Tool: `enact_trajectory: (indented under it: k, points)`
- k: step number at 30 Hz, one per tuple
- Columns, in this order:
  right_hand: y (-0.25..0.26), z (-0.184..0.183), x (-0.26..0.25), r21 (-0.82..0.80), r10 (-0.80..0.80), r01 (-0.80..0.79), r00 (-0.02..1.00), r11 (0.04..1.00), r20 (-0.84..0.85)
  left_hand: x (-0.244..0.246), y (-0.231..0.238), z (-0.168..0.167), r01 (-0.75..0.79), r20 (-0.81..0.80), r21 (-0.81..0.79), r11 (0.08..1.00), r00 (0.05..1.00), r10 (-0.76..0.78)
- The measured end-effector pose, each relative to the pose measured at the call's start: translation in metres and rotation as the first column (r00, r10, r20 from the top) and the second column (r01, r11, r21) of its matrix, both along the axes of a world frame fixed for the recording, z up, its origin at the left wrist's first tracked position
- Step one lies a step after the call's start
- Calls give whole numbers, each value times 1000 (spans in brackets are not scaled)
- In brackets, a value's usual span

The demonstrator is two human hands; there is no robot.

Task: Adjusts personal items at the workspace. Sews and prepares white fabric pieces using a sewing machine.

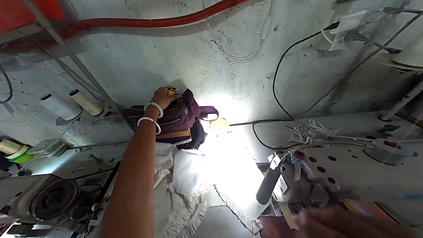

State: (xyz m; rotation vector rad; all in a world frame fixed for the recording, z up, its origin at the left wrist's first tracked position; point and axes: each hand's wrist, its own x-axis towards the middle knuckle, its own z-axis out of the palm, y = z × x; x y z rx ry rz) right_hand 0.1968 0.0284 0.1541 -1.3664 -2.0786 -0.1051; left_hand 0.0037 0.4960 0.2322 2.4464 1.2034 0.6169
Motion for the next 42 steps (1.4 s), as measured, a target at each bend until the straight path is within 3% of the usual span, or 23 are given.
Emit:
enact_trajectory:
  k: [4,5,8,10,13,18,22,26,29,33,37,42]
  points:
    - [117,61,-2,316,-53,-51,948,947,313,-18,-21,2,-10,-3,104,995,1000,10]
    - [152,69,-4,316,-66,-57,929,947,365,-21,-24,1,-13,0,112,994,1000,13]
    - [241,91,-23,11,-57,59,882,998,468,-28,-25,-10,-22,44,145,989,999,15]
    - [291,100,-41,-185,-39,155,857,970,513,-30,-25,-14,-26,77,166,986,997,14]
    - [339,96,-57,-293,5,194,827,936,563,-32,-23,-15,-5,51,223,975,999,-6]
    - [360,81,-66,-360,39,205,823,910,566,-47,-8,-3,29,-149,223,974,989,5]
    - [357,83,-65,-384,15,223,850,896,527,-40,-3,4,48,-201,202,978,980,-7]
    - [372,85,-53,-397,-92,189,964,898,251,-28,-9,4,77,-95,220,973,994,-57]
    - [392,83,-46,-373,-176,191,982,908,76,-25,-12,2,52,-13,165,985,999,-51]
    - [407,85,-61,-436,-295,326,945,839,139,-24,-13,-2,24,60,118,993,998,-31]
    - [416,91,-69,-492,-333,380,925,783,184,-32,-7,-3,7,-8,122,992,1000,-6]
    - [415,91,-68,-508,-369,397,916,764,161,-70,15,9,-184,-59,105,977,980,191]
